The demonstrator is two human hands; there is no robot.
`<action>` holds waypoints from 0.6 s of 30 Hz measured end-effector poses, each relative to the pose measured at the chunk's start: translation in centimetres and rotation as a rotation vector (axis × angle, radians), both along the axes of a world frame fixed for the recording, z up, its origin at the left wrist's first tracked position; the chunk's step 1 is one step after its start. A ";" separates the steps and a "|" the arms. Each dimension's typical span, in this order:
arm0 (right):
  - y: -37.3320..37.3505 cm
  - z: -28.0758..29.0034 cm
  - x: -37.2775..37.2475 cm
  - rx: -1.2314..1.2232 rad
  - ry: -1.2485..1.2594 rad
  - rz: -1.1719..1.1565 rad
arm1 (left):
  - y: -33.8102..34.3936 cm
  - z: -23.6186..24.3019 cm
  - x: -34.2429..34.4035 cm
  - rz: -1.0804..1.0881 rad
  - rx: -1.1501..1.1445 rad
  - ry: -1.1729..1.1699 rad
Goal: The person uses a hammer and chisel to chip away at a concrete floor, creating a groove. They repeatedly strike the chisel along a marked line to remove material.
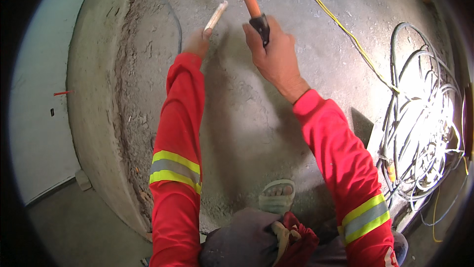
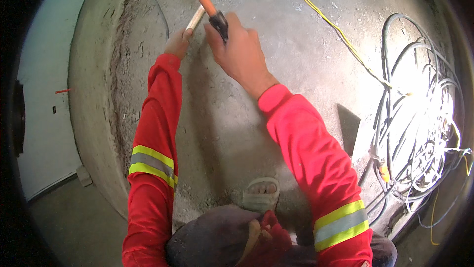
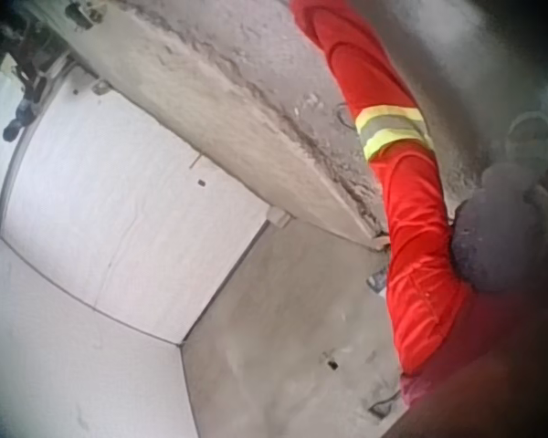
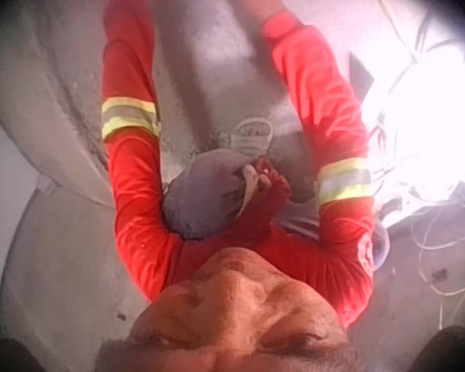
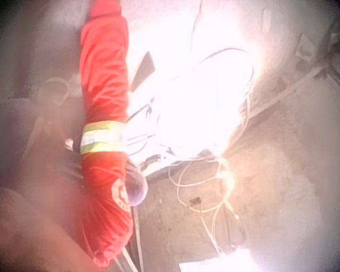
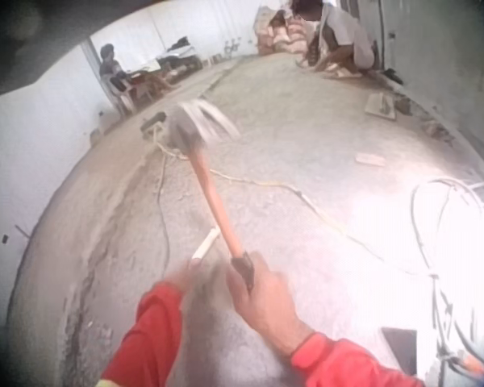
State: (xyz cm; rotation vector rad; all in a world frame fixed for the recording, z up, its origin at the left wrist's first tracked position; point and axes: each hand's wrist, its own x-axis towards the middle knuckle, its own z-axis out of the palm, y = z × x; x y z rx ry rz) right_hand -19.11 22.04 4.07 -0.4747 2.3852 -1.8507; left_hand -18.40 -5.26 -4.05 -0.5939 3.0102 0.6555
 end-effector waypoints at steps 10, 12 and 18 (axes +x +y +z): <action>1.9 -0.8 -1.0 0.274 -0.155 0.081 | 1.4 -0.8 0.2 -0.010 0.009 -0.013; 2.0 0.4 -0.5 0.136 -0.103 0.022 | 1.5 -0.1 0.4 0.009 0.004 -0.079; 0.1 -3.1 0.4 0.026 -0.033 -0.103 | 2.5 1.7 -0.2 0.016 -0.122 -0.171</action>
